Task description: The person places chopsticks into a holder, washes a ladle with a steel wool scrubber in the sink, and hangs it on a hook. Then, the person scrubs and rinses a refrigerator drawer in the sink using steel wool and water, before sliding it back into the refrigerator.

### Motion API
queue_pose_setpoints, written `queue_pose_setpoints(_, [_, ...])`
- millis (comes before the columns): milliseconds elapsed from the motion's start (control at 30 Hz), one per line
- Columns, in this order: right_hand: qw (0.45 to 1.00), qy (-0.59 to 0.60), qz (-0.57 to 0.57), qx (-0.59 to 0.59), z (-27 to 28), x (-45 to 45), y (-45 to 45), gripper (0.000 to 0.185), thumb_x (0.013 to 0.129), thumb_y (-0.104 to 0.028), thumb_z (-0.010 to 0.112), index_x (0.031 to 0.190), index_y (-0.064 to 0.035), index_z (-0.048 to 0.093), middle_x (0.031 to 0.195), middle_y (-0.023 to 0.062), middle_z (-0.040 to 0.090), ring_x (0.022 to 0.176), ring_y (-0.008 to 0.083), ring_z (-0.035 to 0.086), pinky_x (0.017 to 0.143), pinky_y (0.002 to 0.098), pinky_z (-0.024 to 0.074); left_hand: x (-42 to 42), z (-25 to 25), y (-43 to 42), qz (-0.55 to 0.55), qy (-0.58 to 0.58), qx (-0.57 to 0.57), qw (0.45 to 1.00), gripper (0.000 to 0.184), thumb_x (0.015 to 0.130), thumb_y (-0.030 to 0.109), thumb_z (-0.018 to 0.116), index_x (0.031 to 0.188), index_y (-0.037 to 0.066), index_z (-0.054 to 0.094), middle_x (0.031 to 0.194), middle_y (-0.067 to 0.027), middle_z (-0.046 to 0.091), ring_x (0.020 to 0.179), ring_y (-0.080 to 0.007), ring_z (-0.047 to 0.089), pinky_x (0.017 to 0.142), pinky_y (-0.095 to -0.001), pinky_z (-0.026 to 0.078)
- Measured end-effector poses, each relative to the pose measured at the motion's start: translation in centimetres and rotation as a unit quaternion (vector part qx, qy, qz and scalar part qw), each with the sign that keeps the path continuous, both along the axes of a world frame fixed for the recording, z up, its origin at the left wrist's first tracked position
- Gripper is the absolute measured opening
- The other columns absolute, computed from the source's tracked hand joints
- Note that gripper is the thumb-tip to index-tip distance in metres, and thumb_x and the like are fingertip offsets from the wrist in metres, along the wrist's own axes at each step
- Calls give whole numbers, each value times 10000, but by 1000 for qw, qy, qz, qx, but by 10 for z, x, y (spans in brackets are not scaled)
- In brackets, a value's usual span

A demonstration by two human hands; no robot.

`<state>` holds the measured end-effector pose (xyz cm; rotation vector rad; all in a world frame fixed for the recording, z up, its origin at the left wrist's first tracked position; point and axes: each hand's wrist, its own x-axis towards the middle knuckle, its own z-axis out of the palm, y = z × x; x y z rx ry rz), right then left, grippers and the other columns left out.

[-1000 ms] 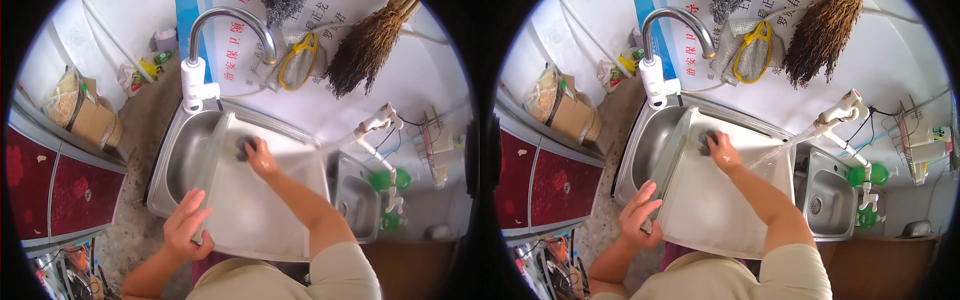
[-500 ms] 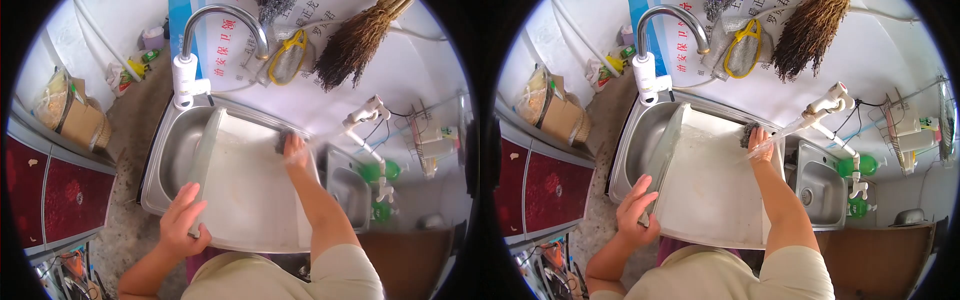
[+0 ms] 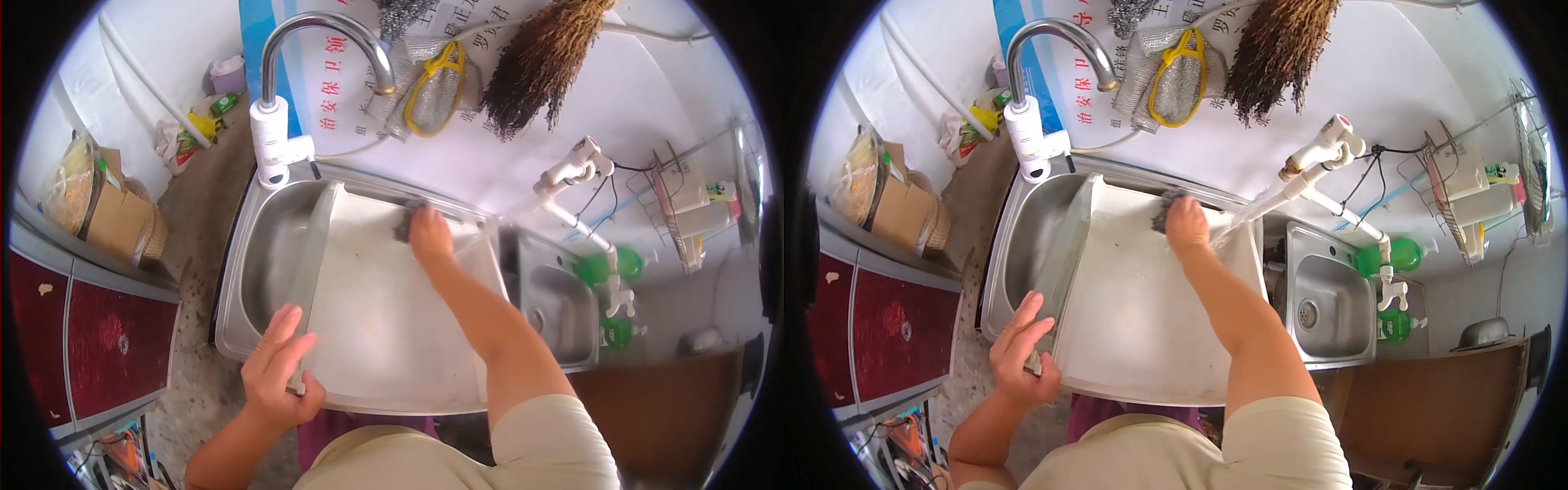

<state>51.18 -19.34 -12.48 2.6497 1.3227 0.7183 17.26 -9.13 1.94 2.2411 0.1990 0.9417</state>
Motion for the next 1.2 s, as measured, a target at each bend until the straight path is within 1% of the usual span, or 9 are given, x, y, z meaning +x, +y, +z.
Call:
queue_pose_setpoints(67, [996,-34,-64,-53,-4,20,-38,174,798,-147,493,928,-46,547,834,86,511,766,210,522,693,330,474,0,-3,-1,7,-10,-4,1000,383,559,10,498,926,-46,591,1127,-252,546,1046,-405,545,888,-416,462])
queue_pose_setpoints(100, [965,-102,-70,-232,5,22,-49,166,808,-153,492,926,-53,551,840,79,522,786,204,526,697,327,473,-1,-3,-2,5,-8,-6,1000,385,560,7,497,931,-46,589,1129,-252,545,1051,-404,543,888,-413,462])
queue_pose_setpoints(200, [776,-238,-63,-580,26,40,-75,167,831,-175,493,935,-69,569,878,65,553,849,192,542,714,324,476,-2,-2,-2,7,-6,-4,1000,391,563,0,495,941,-47,583,1136,-251,541,1061,-401,537,885,-407,462])
queue_pose_setpoints(333, [896,-223,-74,-378,-29,87,-122,224,846,-217,506,985,-80,614,983,65,589,937,196,569,750,340,493,-4,-3,-2,9,-6,-1,1000,396,562,-3,489,945,-49,582,1138,-253,540,1062,-397,538,880,-404,464])
queue_pose_setpoints(367, [905,-100,-107,-399,-25,75,-128,245,845,-222,508,1010,-83,625,1010,66,592,949,199,580,752,342,501,-4,-3,-3,10,-8,-1,1000,398,562,-4,487,946,-49,582,1138,-253,539,1060,-396,539,880,-403,465])
queue_pose_setpoints(600, [881,234,-265,-314,83,9,-98,270,806,-206,523,1009,-84,654,997,95,646,962,251,617,680,368,526,-1,-6,-3,14,-16,-5,1000,395,557,3,483,933,-57,586,1116,-267,546,1049,-400,545,882,-407,465])
queue_pose_setpoints(700, [917,184,-248,-252,41,62,-99,235,778,-192,551,956,-97,671,1015,86,649,928,241,631,681,352,524,-1,-2,-2,13,-4,-6,1000,381,568,-1,463,925,-68,580,1113,-283,542,1053,-408,540,892,-412,456])
queue_pose_setpoints(1100, [857,248,-229,-388,116,-18,-113,279,792,-266,537,978,-99,662,1051,110,628,967,262,610,755,350,509,-2,1,-3,5,5,-17,1000,370,594,-15,443,941,-76,557,1133,-295,529,1075,-412,527,914,-417,432])
queue_pose_setpoints(1200, [884,238,-251,-313,58,38,-114,343,835,-330,475,978,-78,658,1036,119,632,963,271,609,780,352,502,-3,1,-3,-2,6,-17,1000,372,597,-17,442,946,-79,554,1131,-295,531,1078,-411,526,915,-419,430])
